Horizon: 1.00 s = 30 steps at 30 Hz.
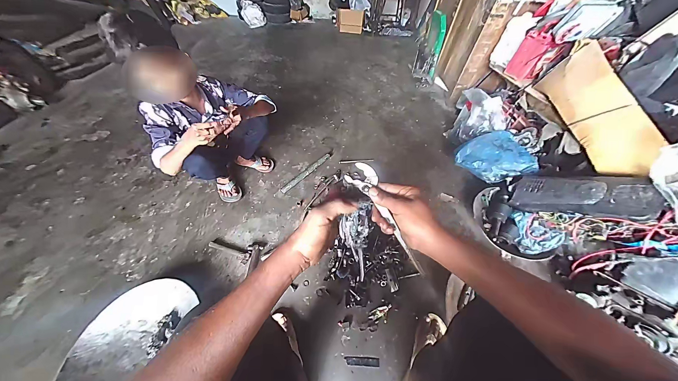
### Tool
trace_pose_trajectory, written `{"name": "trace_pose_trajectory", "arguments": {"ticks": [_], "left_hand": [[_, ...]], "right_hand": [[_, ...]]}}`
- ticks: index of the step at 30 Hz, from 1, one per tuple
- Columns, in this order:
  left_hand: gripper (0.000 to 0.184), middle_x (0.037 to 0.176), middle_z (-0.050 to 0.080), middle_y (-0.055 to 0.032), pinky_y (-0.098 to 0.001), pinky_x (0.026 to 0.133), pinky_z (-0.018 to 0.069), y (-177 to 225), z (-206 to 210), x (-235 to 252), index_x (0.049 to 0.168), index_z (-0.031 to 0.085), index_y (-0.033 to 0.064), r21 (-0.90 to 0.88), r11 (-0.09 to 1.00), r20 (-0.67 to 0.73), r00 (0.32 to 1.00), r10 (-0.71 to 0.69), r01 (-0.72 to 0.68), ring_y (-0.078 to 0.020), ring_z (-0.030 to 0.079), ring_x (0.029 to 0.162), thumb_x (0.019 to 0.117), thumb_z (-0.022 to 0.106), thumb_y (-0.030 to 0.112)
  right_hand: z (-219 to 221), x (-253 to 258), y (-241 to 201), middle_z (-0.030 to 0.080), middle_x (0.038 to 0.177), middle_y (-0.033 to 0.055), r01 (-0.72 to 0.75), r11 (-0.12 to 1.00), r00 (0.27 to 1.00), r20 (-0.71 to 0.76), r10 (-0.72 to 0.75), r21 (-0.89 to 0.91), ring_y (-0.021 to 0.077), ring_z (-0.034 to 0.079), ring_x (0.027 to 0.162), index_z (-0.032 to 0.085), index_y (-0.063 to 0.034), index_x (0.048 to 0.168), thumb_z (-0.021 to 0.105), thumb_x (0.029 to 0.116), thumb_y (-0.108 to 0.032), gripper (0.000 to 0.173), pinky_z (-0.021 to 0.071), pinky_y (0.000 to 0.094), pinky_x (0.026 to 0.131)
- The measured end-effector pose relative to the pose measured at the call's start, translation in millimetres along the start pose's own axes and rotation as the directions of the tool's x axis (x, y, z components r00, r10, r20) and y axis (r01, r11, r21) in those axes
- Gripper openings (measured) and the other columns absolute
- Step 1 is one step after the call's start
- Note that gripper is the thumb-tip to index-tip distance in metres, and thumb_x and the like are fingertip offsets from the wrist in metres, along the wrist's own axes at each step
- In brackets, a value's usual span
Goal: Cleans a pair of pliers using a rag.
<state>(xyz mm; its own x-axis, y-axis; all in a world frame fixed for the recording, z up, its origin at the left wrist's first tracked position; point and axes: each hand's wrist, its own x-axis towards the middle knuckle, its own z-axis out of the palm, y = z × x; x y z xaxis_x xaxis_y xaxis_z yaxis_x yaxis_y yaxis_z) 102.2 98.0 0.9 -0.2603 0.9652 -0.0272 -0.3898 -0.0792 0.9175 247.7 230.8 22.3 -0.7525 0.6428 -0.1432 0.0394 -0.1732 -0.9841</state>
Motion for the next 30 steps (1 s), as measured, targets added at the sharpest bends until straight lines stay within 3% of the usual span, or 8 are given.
{"name": "trace_pose_trajectory", "arguments": {"ticks": [2,4,7,11,14,21,24,30], "left_hand": [[0.061,0.133,0.064,-0.0094,-0.0428,0.103,0.0537,1.1,2.4,-0.3,0.157,0.034,0.0206,0.119,0.993,0.029,1.0,0.004,-0.008,-0.0215,0.064,0.119,0.1019,0.059,0.022],[0.048,0.12,0.068,-0.0104,-0.0402,0.096,0.0568,-3.1,7.4,-0.2,0.147,0.046,0.0133,0.121,0.99,-0.028,0.997,0.07,-0.066,-0.0202,0.068,0.107,0.1028,0.062,0.018],[0.036,0.103,0.071,-0.0097,-0.036,0.084,0.0596,-12.3,9.9,1.0,0.126,0.06,0.0077,0.063,0.987,-0.134,0.979,0.154,-0.147,-0.0173,0.069,0.09,0.0931,0.073,0.007],[0.037,0.1,0.072,-0.0092,-0.0356,0.077,0.0606,-11.3,7.3,-2.3,0.118,0.066,0.0086,0.014,0.988,-0.204,0.967,0.151,-0.151,-0.0164,0.069,0.086,0.0848,0.082,0.006],[0.036,0.099,0.073,-0.0083,-0.0355,0.073,0.0611,-1.7,5.1,-5.0,0.118,0.068,0.012,0.005,0.994,-0.188,0.976,0.107,-0.108,-0.0163,0.07,0.083,0.0851,0.082,0.008],[0.037,0.098,0.073,-0.0126,-0.0376,0.07,0.0615,20.0,-3.4,-12.5,0.107,0.069,0.0086,-0.063,0.997,-0.165,0.986,0.03,-0.041,-0.019,0.071,0.083,0.076,0.077,-0.009],[0.04,0.095,0.072,-0.0173,-0.0384,0.062,0.0613,21.6,-1.2,-20.2,0.109,0.069,0.0069,-0.136,0.991,-0.168,0.985,-0.029,0.006,-0.0222,0.07,0.073,0.0736,0.075,-0.01],[0.036,0.087,0.07,-0.0149,-0.039,0.065,0.0633,18.1,-7.9,-29.6,0.112,0.065,0.0079,-0.228,0.951,0.039,0.978,-0.206,0.209,-0.0221,0.07,0.068,0.0794,0.072,-0.006]], "right_hand": [[7.6,-2.1,3.6,0.061,0.064,0.0096,0.013,1.0,0.999,-0.034,-0.013,0.019,0.0099,0.052,0.047,0.071,-0.0008,0.121,0.06,0.1051,-0.019,0.026,0.0434,0.0216,0.042],[16.9,-6.5,8.4,0.061,0.063,0.0098,0.049,0.999,0.997,-0.059,-0.047,0.022,0.0101,0.052,0.046,0.073,0.0008,0.116,0.06,0.1044,-0.015,0.023,0.0438,0.0219,0.042],[27.8,-12.8,16.6,0.062,0.063,0.0094,0.078,0.996,0.996,-0.052,-0.076,0.039,0.0097,0.052,0.046,0.074,0.0007,0.103,0.059,0.1031,-0.012,0.02,0.0437,0.022,0.042],[32.1,-13.1,14.6,0.061,0.063,0.0084,0.051,0.996,0.999,-0.006,-0.05,0.074,0.0086,0.05,0.045,0.074,-0.0006,0.098,0.057,0.1033,-0.014,0.023,0.0417,0.0213,0.041],[31.9,-12.5,8.8,0.061,0.064,0.0084,0.014,0.998,1.0,0.017,-0.015,0.06,0.009,0.05,0.046,0.075,-0.0018,0.101,0.055,0.1046,-0.016,0.024,0.042,0.0215,0.042],[33.6,-16.9,-6.8,0.055,0.063,0.0054,-0.06,0.995,0.994,0.095,0.051,0.086,0.006,0.042,0.043,0.073,-0.0043,0.104,0.058,0.1053,-0.023,0.024,0.0342,0.0187,0.038],[35.8,-25.1,-14.7,0.054,0.063,0.0049,-0.086,0.991,0.994,0.076,0.079,0.097,0.0048,0.041,0.042,0.072,-0.005,0.105,0.056,0.1061,-0.022,0.023,0.0327,0.0174,0.038],[29.3,-34.9,-20.2,0.055,0.063,0.0048,-0.151,0.986,0.987,0.061,0.147,0.076,0.0038,0.042,0.042,0.071,-0.0031,0.107,0.056,0.1062,-0.023,0.025,0.0324,0.0166,0.037]]}}
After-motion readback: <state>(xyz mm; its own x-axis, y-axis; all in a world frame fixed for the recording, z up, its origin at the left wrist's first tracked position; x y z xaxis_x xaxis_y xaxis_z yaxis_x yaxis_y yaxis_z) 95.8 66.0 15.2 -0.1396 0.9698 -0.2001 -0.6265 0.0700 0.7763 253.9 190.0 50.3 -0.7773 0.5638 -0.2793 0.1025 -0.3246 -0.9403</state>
